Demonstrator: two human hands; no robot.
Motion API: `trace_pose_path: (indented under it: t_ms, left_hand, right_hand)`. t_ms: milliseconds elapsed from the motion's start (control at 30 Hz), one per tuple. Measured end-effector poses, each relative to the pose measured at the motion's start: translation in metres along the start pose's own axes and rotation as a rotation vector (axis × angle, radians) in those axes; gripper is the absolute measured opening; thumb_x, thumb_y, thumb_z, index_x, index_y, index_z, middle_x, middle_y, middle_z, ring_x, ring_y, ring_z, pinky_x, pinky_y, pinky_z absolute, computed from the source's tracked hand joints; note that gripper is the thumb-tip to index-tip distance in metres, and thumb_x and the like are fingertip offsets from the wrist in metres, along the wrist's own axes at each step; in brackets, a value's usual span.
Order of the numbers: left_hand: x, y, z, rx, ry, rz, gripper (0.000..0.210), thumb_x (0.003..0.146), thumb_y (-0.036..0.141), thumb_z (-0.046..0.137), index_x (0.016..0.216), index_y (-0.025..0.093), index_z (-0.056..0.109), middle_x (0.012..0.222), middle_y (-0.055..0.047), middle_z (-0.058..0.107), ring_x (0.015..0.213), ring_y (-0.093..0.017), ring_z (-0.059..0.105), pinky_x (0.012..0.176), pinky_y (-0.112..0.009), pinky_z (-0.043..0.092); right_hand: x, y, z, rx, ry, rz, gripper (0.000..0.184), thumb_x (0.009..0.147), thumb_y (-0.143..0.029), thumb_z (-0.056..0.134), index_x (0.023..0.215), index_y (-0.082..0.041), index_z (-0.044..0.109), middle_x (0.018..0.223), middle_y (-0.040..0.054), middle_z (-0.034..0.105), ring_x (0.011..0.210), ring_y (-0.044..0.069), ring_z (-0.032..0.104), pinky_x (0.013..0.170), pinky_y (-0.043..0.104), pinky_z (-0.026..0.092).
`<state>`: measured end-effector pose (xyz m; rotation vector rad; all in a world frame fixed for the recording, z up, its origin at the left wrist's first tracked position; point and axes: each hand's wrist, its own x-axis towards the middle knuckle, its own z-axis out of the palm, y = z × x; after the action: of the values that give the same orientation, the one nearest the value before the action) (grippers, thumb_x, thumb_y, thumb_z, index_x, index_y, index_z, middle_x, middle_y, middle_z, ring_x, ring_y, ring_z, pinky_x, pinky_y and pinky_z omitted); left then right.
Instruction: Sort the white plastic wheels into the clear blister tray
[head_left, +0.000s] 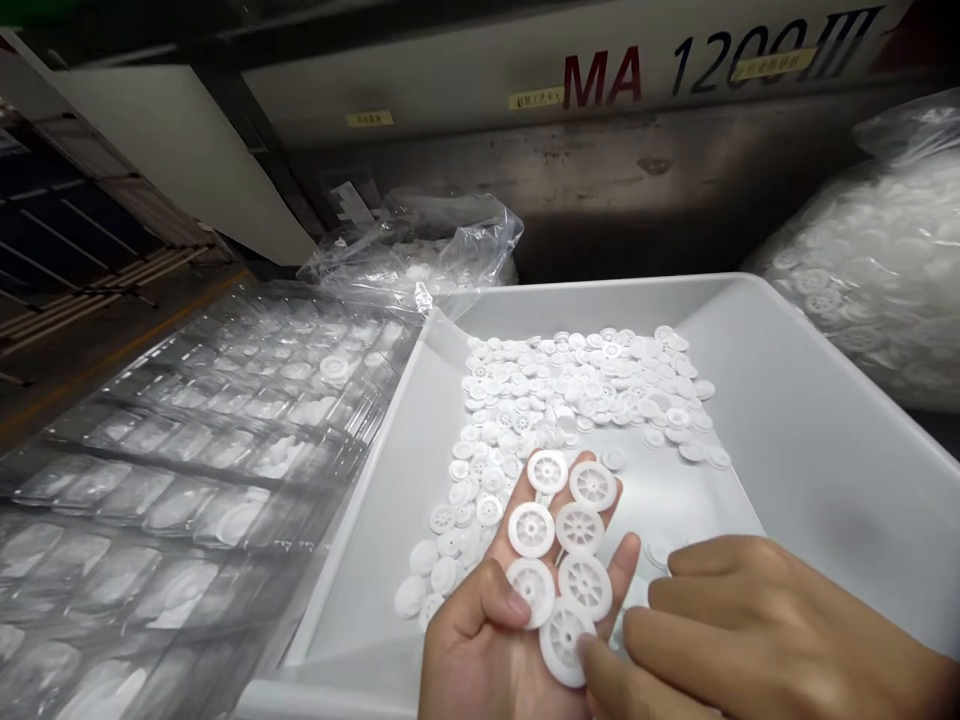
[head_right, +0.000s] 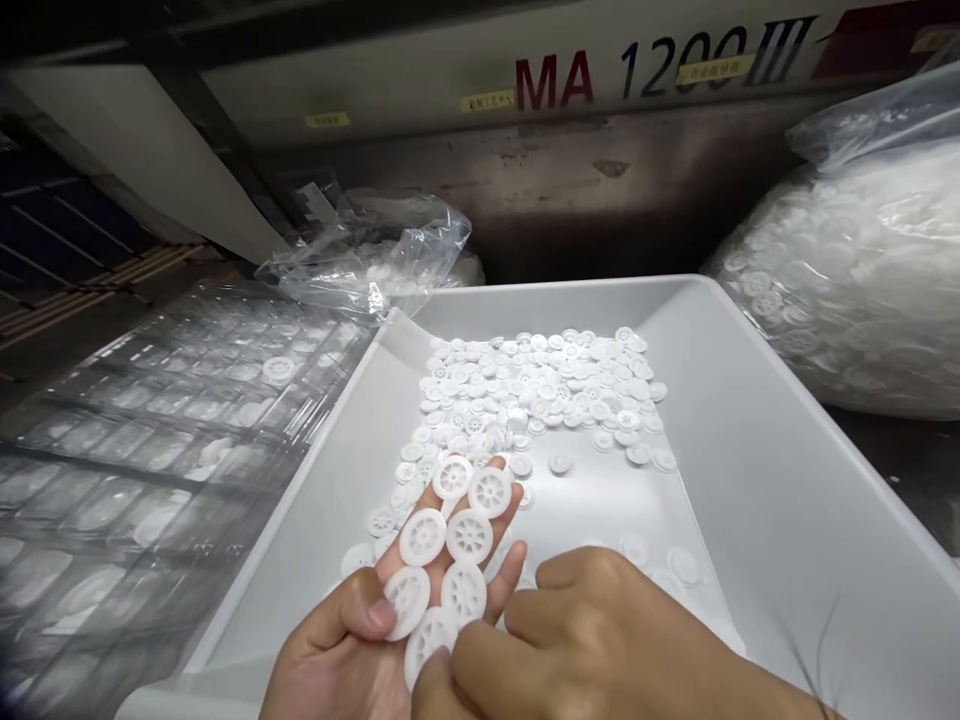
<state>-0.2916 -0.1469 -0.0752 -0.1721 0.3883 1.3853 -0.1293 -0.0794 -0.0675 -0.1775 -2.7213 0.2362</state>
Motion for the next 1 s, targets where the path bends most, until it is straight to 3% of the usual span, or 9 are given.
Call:
trace_pose_path:
  t_ms: [100,167,333,600,833,1000]
  left_hand:
    - [0.0,-0.002,0.004,-0.035,0.048,0.0,0.103,0.068,0.001,0.044,0.162,0.024,0.01,0.141,-0.008,0.065,0.137,-0.028,0.054,0.121,-0.052,0.035]
    - [-0.001,-0.002,0.007,-0.035,0.078,-0.013,0.106,0.066,0.0,0.045,0.162,0.023,0.006,0.144,-0.009,0.062,0.137,-0.028,0.053,0.12,-0.05,0.037]
    - [-0.001,-0.003,0.013,-0.047,0.127,-0.063,0.101,0.072,0.003,0.045,0.162,0.024,0.007,0.144,-0.01,0.062,0.136,-0.026,0.055,0.118,-0.047,0.039]
    - [0.002,-0.009,0.017,-0.078,0.182,0.001,0.081,0.085,0.013,0.042,0.161,0.021,0.018,0.137,-0.012,0.067,0.131,-0.027,0.06,0.115,-0.049,0.043]
    - [0.005,-0.011,0.012,-0.07,0.183,0.004,0.075,0.087,0.014,0.045,0.159,0.022,0.025,0.136,-0.011,0.068,0.129,-0.028,0.061,0.114,-0.049,0.044]
    - [0.006,-0.011,0.01,-0.065,0.21,-0.008,0.066,0.086,0.015,0.046,0.152,0.024,0.041,0.131,-0.009,0.071,0.128,-0.029,0.063,0.111,-0.05,0.048]
  right_hand:
    - [0.005,-0.001,-0.01,0.018,-0.011,0.016,0.026,0.092,0.002,0.043,0.091,-0.017,0.062,0.065,-0.0046,0.051,0.052,0.011,0.041,0.049,0.032,0.026]
    - [0.006,-0.003,-0.011,0.005,0.014,0.028,0.024,0.092,0.0,0.046,0.095,-0.016,0.063,0.064,-0.0052,0.051,0.05,0.011,0.042,0.047,0.032,0.027]
    - [0.007,-0.01,-0.001,-0.059,0.13,0.06,0.029,0.09,0.001,0.049,0.112,-0.009,0.066,0.063,-0.0048,0.056,0.05,0.011,0.05,0.047,0.032,0.037]
    - [0.01,-0.014,0.001,-0.075,0.145,0.098,0.023,0.094,-0.004,0.05,0.102,-0.01,0.07,0.059,-0.0043,0.056,0.047,0.012,0.054,0.048,0.03,0.046]
    - [0.009,-0.013,-0.001,0.0,0.125,0.132,0.017,0.097,-0.009,0.053,0.109,-0.01,0.064,0.061,-0.0061,0.057,0.047,0.01,0.054,0.047,0.029,0.042]
    - [0.007,-0.011,-0.001,0.038,0.146,0.131,0.014,0.101,-0.014,0.051,0.109,-0.011,0.062,0.061,-0.0076,0.054,0.047,0.009,0.05,0.044,0.029,0.038]
